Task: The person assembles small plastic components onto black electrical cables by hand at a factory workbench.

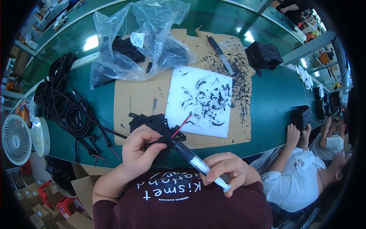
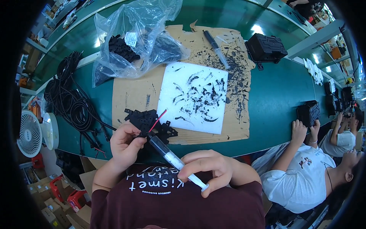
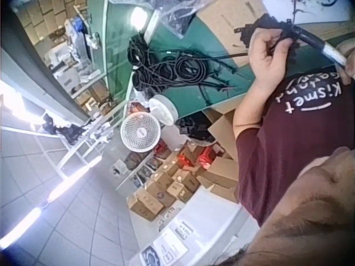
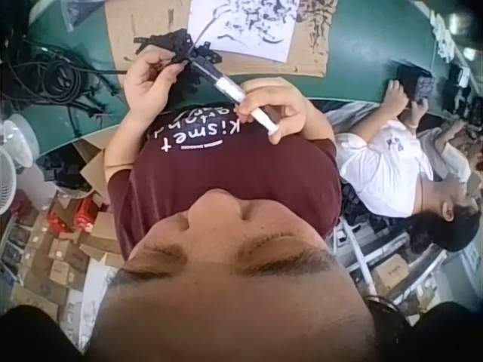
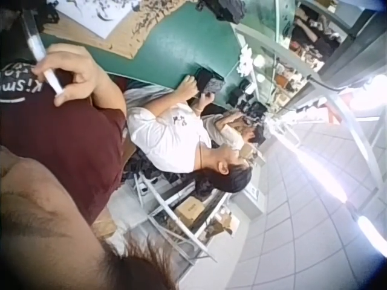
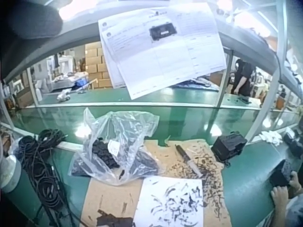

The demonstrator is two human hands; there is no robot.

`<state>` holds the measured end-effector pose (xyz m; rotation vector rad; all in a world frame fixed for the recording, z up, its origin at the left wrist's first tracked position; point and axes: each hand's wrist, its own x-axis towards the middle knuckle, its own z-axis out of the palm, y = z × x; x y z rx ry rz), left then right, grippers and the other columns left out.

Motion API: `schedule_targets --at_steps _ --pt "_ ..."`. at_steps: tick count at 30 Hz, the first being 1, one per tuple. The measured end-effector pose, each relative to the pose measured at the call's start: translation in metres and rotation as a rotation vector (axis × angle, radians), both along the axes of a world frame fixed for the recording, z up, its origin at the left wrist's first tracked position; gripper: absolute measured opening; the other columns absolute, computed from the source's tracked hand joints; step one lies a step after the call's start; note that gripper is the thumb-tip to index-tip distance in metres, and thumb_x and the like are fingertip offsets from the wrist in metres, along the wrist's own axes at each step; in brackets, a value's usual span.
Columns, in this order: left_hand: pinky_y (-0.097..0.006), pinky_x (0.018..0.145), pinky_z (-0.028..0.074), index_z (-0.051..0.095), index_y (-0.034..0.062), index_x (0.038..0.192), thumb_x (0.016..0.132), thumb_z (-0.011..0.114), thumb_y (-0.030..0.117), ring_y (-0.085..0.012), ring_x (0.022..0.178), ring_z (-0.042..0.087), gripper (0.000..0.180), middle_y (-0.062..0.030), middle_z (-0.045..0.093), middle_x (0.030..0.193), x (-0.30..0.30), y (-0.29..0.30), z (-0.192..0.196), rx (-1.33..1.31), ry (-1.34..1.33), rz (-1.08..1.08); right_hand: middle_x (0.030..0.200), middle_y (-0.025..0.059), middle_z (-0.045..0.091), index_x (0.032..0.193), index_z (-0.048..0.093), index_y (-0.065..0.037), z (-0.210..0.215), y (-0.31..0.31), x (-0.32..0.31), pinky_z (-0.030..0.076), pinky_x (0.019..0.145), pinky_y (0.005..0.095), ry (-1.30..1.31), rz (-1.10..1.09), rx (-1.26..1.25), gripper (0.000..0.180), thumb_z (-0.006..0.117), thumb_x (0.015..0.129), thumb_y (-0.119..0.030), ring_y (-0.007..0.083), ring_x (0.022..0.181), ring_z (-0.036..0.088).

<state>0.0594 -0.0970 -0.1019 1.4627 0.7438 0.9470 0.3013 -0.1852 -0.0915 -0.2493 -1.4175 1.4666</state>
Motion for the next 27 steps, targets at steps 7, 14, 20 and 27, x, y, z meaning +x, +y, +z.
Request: schedule_targets --at_steps 7,14,20,27 --pt "-0.022 0.06 0.039 0.056 -0.0013 0.09 0.074 0.071 -0.002 -0.0129 0.067 0.05 0.022 -0.0075 0.055 0.08 0.001 0.005 0.005 0.205 0.042 -0.001 0.092 0.0185 0.057 0.114 0.054 0.009 0.002 0.001 -0.001 0.046 0.065 0.0313 0.015 0.004 0.006 0.057 0.07 0.079 -0.032 0.0258 0.079 0.059" --pt "-0.024 0.059 0.039 0.056 -0.0008 0.087 0.072 0.071 -0.002 -0.0151 0.066 0.051 0.021 -0.0076 0.055 0.077 0.002 0.007 0.005 0.275 0.035 0.04 0.092 0.0183 0.057 0.114 0.054 0.009 0.005 0.0 0.001 0.046 0.065 0.0312 -0.002 -0.004 -0.012 0.057 0.07 0.079 -0.032 0.0255 0.079 0.058" --pt "-0.026 0.059 0.039 0.058 -0.0015 0.089 0.073 0.071 0.001 -0.0167 0.065 0.051 0.021 -0.0083 0.057 0.076 0.001 0.009 0.009 0.325 0.065 0.005 0.092 0.0182 0.057 0.114 0.054 0.009 0.004 0.0 0.002 0.046 0.065 0.0318 -0.008 -0.001 0.001 0.056 0.07 0.079 -0.032 0.0257 0.079 0.058" --pt "-0.026 0.059 0.041 0.059 -0.0019 0.089 0.076 0.069 0.003 -0.0179 0.066 0.053 0.017 -0.0098 0.059 0.078 -0.002 0.011 0.01 0.35 0.087 -0.032 0.092 0.0184 0.057 0.113 0.056 0.009 0.006 -0.001 0.0 0.045 0.066 0.0322 0.007 -0.014 0.03 0.054 0.069 0.079 -0.032 0.0263 0.079 0.058"
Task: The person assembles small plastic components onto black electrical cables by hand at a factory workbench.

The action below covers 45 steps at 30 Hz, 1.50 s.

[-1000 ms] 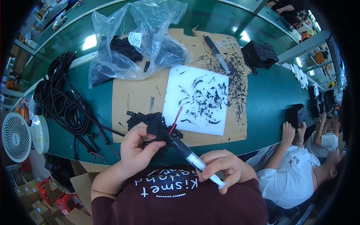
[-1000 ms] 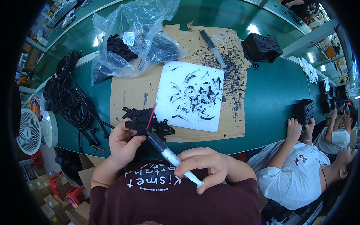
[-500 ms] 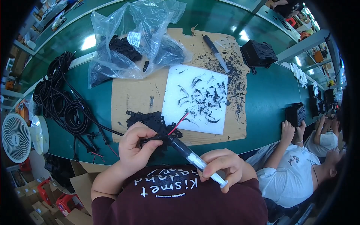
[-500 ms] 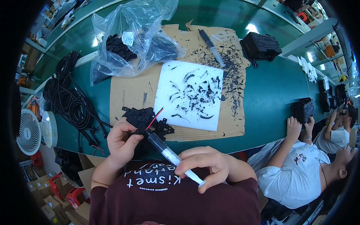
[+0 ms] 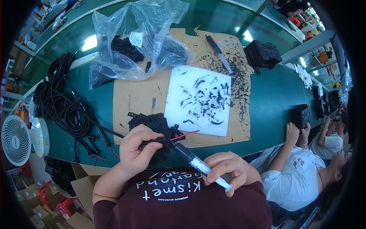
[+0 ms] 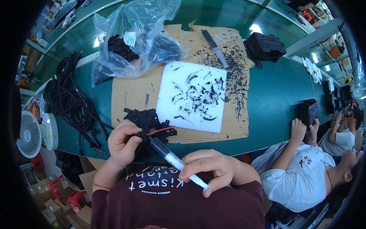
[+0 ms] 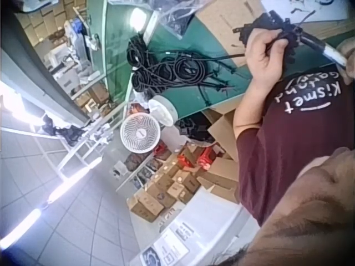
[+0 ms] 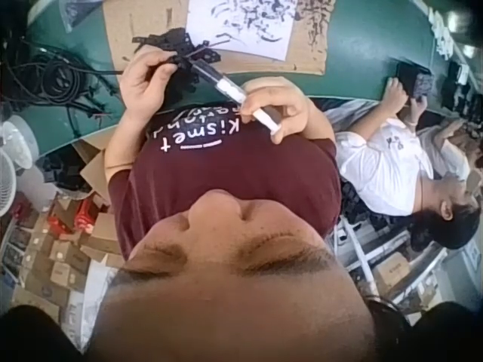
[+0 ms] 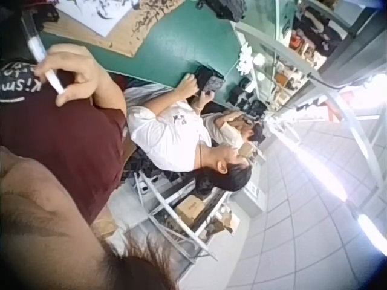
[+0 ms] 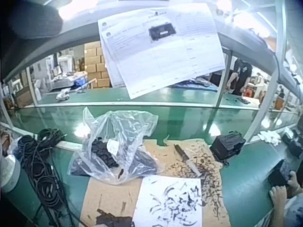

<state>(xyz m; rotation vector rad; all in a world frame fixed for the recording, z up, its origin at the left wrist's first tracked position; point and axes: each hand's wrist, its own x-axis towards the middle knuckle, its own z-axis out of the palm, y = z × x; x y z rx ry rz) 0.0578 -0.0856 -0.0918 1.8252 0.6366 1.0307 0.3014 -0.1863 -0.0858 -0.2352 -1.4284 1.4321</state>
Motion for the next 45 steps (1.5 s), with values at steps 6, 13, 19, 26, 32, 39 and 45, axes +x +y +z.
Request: schedule_targets --at_steps 6,13,19,26,32,39,45 --pt "-0.027 0.059 0.041 0.059 -0.002 0.09 0.078 0.068 0.004 -0.0183 0.065 0.053 0.016 -0.0101 0.059 0.078 -0.001 -0.001 -0.001 -0.004 0.019 -0.002 0.09 0.0184 0.057 0.112 0.056 0.009 -0.001 0.002 -0.003 0.043 0.062 0.0328 0.014 0.007 0.023 0.053 0.069 0.079 -0.031 0.0265 0.075 0.057" --pt "-0.028 0.059 0.042 0.058 -0.0026 0.09 0.081 0.064 0.003 -0.0187 0.066 0.053 0.012 -0.0101 0.058 0.077 -0.002 0.001 -0.001 -0.008 0.009 -0.036 0.089 0.0181 0.057 0.111 0.056 0.009 -0.001 0.003 -0.003 0.042 0.061 0.0327 0.011 -0.001 0.039 0.053 0.069 0.079 -0.031 0.0263 0.074 0.056" --pt "-0.028 0.059 0.042 0.058 -0.0025 0.092 0.084 0.061 0.006 -0.02 0.063 0.053 0.012 -0.0097 0.057 0.074 -0.003 0.001 -0.003 0.023 0.014 -0.047 0.088 0.0179 0.057 0.112 0.056 0.009 -0.001 0.004 -0.005 0.042 0.06 0.0326 0.019 -0.005 0.039 0.052 0.069 0.08 -0.031 0.0261 0.073 0.056" --pt "-0.029 0.057 0.041 0.059 -0.0019 0.089 0.088 0.057 0.01 -0.0198 0.061 0.052 0.012 -0.0088 0.056 0.071 -0.004 0.002 0.0 -0.001 0.047 -0.076 0.089 0.018 0.056 0.113 0.056 0.008 0.0 0.006 -0.004 0.041 0.059 0.033 0.003 0.018 0.059 0.052 0.069 0.08 -0.03 0.026 0.072 0.055" --pt "-0.029 0.055 0.039 0.058 -0.0018 0.087 0.091 0.053 0.014 -0.0197 0.06 0.051 0.016 -0.0081 0.054 0.069 -0.006 0.003 0.001 -0.056 0.045 -0.107 0.087 0.018 0.057 0.109 0.058 0.006 0.003 0.007 -0.009 0.042 0.055 0.0344 -0.067 -0.015 0.12 0.047 0.07 0.081 -0.029 0.0252 0.065 0.055" --pt "-0.029 0.055 0.039 0.057 -0.0009 0.086 0.091 0.052 0.014 -0.0197 0.059 0.05 0.017 -0.0076 0.053 0.068 -0.009 0.002 0.002 -0.1 0.034 -0.141 0.084 0.0159 0.054 0.108 0.059 0.006 0.008 0.008 -0.01 0.037 0.051 0.0343 -0.113 -0.022 0.149 0.046 0.07 0.08 -0.028 0.0248 0.061 0.051" --pt "-0.029 0.054 0.039 0.057 -0.0005 0.085 0.091 0.053 0.015 -0.02 0.058 0.05 0.017 -0.0075 0.052 0.067 -0.009 0.002 0.002 -0.068 0.02 -0.158 0.097 0.017 0.053 0.115 0.057 0.004 0.008 0.005 -0.003 0.041 0.067 0.0342 -0.169 0.063 0.134 0.048 0.067 0.081 -0.028 0.0284 0.079 0.054"
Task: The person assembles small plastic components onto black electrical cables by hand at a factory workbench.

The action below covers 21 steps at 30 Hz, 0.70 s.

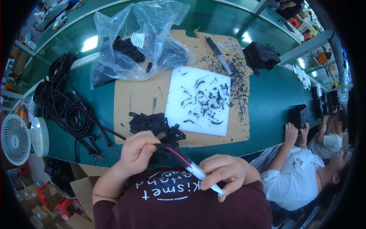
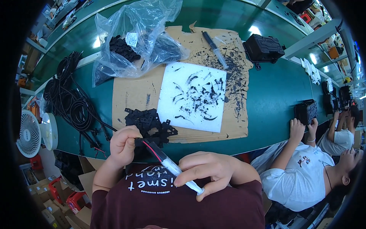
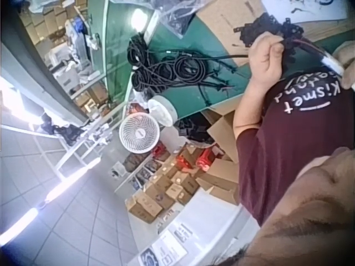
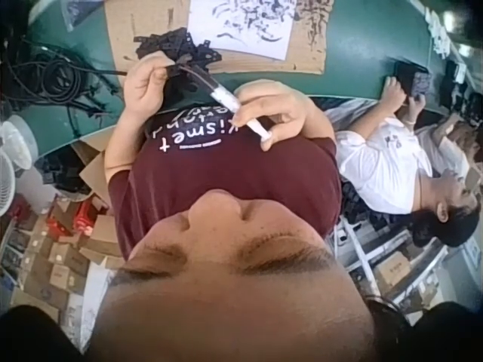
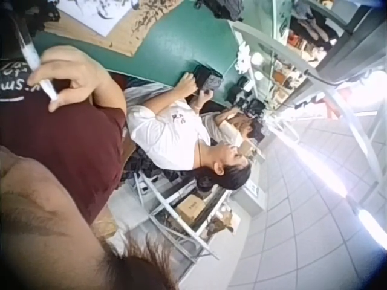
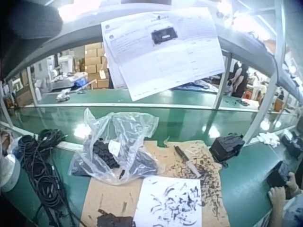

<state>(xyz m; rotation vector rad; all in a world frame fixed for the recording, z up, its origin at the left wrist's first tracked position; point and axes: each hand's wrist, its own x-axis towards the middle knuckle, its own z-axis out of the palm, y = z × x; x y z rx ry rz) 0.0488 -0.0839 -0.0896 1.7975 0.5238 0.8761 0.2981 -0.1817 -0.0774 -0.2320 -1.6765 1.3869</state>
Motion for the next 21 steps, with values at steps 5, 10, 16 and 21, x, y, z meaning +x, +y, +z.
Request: schedule_targets --at_steps 5,10,16,21 --pt "-0.027 0.058 0.039 0.058 -0.0002 0.089 0.089 0.056 0.011 -0.0165 0.066 0.051 0.012 -0.0063 0.053 0.072 0.001 -0.002 -0.006 -0.035 -0.028 0.025 0.094 0.0164 0.055 0.114 0.056 0.007 0.006 0.003 0.003 0.043 0.065 0.0342 -0.06 -0.018 0.012 0.047 0.067 0.081 -0.025 0.0281 0.078 0.055" --pt "-0.022 0.074 0.043 0.053 -0.0021 0.104 0.089 0.052 -0.001 -0.0101 0.08 0.049 0.015 -0.0056 0.05 0.095 0.002 -0.007 -0.011 -0.309 -0.172 0.221 0.088 0.013 0.054 0.118 0.055 -0.004 0.008 0.003 0.012 0.045 0.068 0.037 -0.831 -0.451 0.005 0.047 0.069 0.076 -0.02 0.0295 0.077 0.055" --pt "-0.022 0.078 0.043 0.051 -0.0012 0.107 0.088 0.052 -0.004 -0.0088 0.084 0.048 0.02 -0.0044 0.049 0.098 0.002 -0.007 -0.008 -0.431 -0.242 0.23 0.093 0.0141 0.051 0.118 0.055 -0.004 -0.01 0.01 0.003 0.045 0.073 0.0362 -1.188 -0.559 0.002 0.051 0.071 0.074 -0.026 0.0284 0.083 0.053" --pt "-0.022 0.079 0.04 0.052 0.001 0.105 0.086 0.054 -0.005 -0.009 0.085 0.049 0.02 -0.0042 0.048 0.098 0.005 -0.011 -0.006 -0.49 -0.31 0.191 0.086 0.0116 0.051 0.119 0.055 -0.006 -0.004 0.027 -0.035 0.046 0.068 0.0355 -1.025 -0.66 0.17 0.05 0.071 0.075 -0.025 0.0273 0.075 0.054"
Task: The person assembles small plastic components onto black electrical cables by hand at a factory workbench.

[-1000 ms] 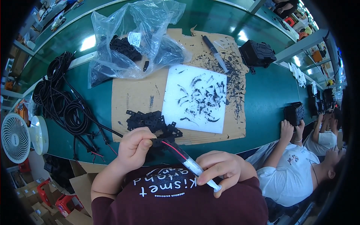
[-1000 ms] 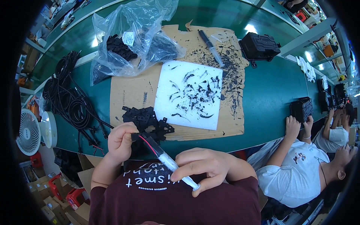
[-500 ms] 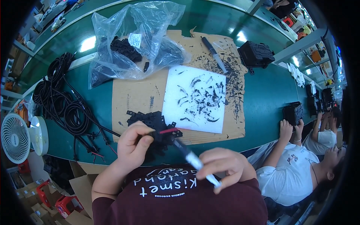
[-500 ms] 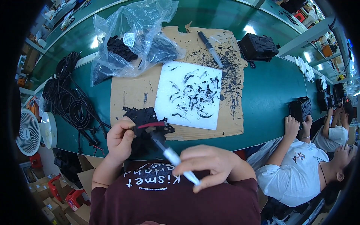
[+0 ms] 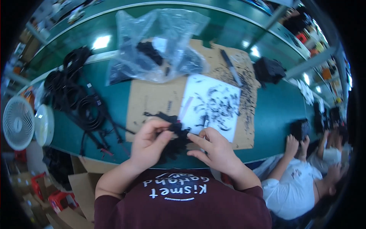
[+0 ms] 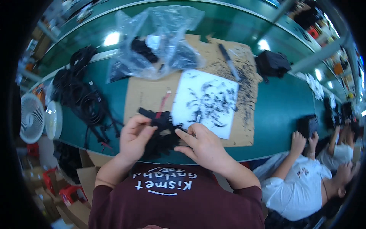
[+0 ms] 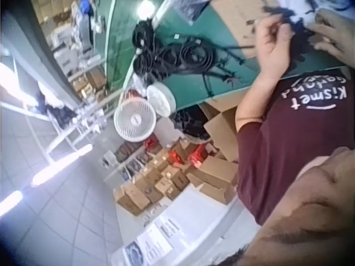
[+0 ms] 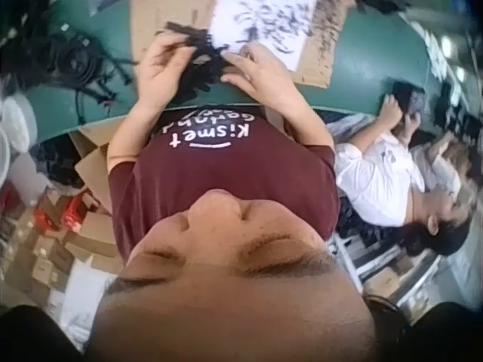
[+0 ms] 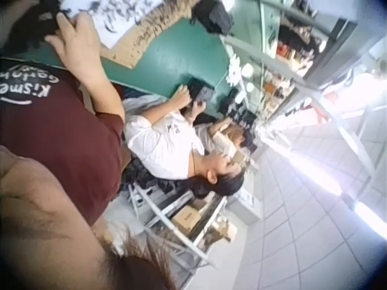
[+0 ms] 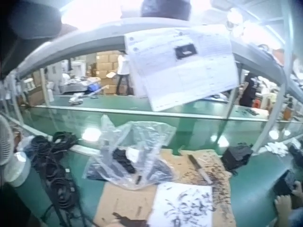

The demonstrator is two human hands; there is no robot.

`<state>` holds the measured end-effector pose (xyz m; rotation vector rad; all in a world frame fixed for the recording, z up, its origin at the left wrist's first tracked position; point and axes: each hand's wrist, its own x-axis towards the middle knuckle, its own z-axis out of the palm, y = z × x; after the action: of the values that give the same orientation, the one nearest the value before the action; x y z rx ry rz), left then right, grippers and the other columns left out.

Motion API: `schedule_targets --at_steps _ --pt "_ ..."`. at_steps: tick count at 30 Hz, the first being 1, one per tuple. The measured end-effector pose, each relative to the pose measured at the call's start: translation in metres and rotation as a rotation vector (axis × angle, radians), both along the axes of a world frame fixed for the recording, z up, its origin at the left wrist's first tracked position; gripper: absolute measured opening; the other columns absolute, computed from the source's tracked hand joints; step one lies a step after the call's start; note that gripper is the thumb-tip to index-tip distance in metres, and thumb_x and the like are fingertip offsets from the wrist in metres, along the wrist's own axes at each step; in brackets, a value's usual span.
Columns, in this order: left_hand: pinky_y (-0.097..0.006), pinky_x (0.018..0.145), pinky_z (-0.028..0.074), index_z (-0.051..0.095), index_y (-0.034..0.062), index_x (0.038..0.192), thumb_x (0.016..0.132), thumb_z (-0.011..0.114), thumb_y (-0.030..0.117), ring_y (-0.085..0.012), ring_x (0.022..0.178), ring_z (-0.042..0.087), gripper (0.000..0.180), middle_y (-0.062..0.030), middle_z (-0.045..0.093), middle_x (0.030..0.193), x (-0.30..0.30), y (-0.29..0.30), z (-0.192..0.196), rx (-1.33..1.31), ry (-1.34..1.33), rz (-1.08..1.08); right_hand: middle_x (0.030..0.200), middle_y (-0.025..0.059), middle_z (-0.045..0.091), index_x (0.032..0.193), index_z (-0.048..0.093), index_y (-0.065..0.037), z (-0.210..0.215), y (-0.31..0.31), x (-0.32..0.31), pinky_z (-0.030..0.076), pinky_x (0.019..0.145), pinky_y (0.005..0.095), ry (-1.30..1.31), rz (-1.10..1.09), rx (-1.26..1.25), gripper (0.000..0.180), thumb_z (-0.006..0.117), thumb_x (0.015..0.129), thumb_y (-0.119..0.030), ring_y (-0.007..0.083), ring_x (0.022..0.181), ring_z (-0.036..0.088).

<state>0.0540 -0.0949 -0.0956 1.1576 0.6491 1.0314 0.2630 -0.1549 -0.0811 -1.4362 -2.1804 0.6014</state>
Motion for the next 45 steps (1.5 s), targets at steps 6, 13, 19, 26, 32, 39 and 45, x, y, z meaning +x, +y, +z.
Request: schedule_targets --at_steps 6,13,19,26,32,39,45 --pt "-0.032 0.082 0.042 0.056 0.0009 0.1 0.081 0.061 0.001 -0.0229 0.095 0.052 0.02 -0.0112 0.054 0.101 -0.012 -0.001 0.009 0.355 0.24 -0.036 0.089 0.013 0.058 0.097 0.057 0.001 -0.011 0.036 -0.065 0.047 0.066 0.0359 0.401 0.049 -0.003 0.018 0.062 0.081 -0.007 0.0299 0.077 0.058" --pt "-0.046 0.099 0.03 0.041 0.0033 0.128 0.069 0.064 0.004 -0.0347 0.12 0.041 0.063 -0.0181 0.047 0.126 -0.139 0.101 0.022 0.952 1.638 0.565 0.1 0.0079 0.05 0.099 0.056 0.001 -0.007 0.062 -0.063 0.043 0.07 0.0243 0.649 -0.006 -0.031 0.013 0.05 0.088 0.003 0.0146 0.081 0.055" --pt "-0.036 0.078 0.049 0.06 0.0029 0.105 0.073 0.065 0.007 -0.0289 0.088 0.062 0.033 -0.0162 0.063 0.092 -0.173 0.111 0.043 0.774 1.67 0.455 0.099 0.007 0.05 0.105 0.05 -0.001 0.026 0.06 -0.033 0.046 0.067 0.0244 1.183 -0.003 -0.047 0.014 0.044 0.093 0.0 0.0144 0.084 0.059" --pt "-0.031 0.083 0.045 0.038 0.0006 0.129 0.08 0.059 0.001 -0.0174 0.099 0.052 0.053 -0.0115 0.051 0.111 0.007 0.038 0.066 0.314 0.418 -0.041 0.094 0.0079 0.058 0.124 0.046 0.004 0.125 0.025 0.154 0.042 0.059 0.023 1.235 -0.469 0.501 0.032 0.046 0.095 -0.01 0.0091 0.066 0.049" --pt "-0.037 0.088 0.044 0.031 -0.0004 0.133 0.081 0.062 0.01 -0.0288 0.102 0.053 0.062 -0.0194 0.05 0.112 0.164 -0.039 -0.006 0.318 0.408 -0.317 0.09 0.0069 0.059 0.125 0.045 0.007 0.152 0.028 0.264 0.04 0.056 0.0205 0.969 -0.813 0.503 0.034 0.048 0.094 -0.008 0.0077 0.062 0.046" --pt "-0.038 0.087 0.045 0.041 0.0024 0.131 0.087 0.057 0.023 -0.0326 0.101 0.055 0.051 -0.0182 0.052 0.112 0.15 -0.077 0.017 0.508 0.437 -1.087 0.094 0.0196 0.065 0.118 0.058 -0.004 0.063 0.097 0.345 0.047 0.075 0.0395 -0.299 -1.067 0.383 0.035 0.05 0.087 -0.019 0.0323 0.084 0.062" --pt "-0.037 0.076 0.047 0.055 0.0022 0.107 0.085 0.059 0.017 -0.0307 0.091 0.056 0.026 -0.0129 0.056 0.094 0.057 -0.026 0.027 0.753 0.485 -0.586 0.107 0.0239 0.06 0.117 0.057 0.0 -0.002 0.122 0.35 0.045 0.086 0.0441 -0.341 -1.154 0.271 0.034 0.046 0.089 -0.017 0.0393 0.1 0.057"
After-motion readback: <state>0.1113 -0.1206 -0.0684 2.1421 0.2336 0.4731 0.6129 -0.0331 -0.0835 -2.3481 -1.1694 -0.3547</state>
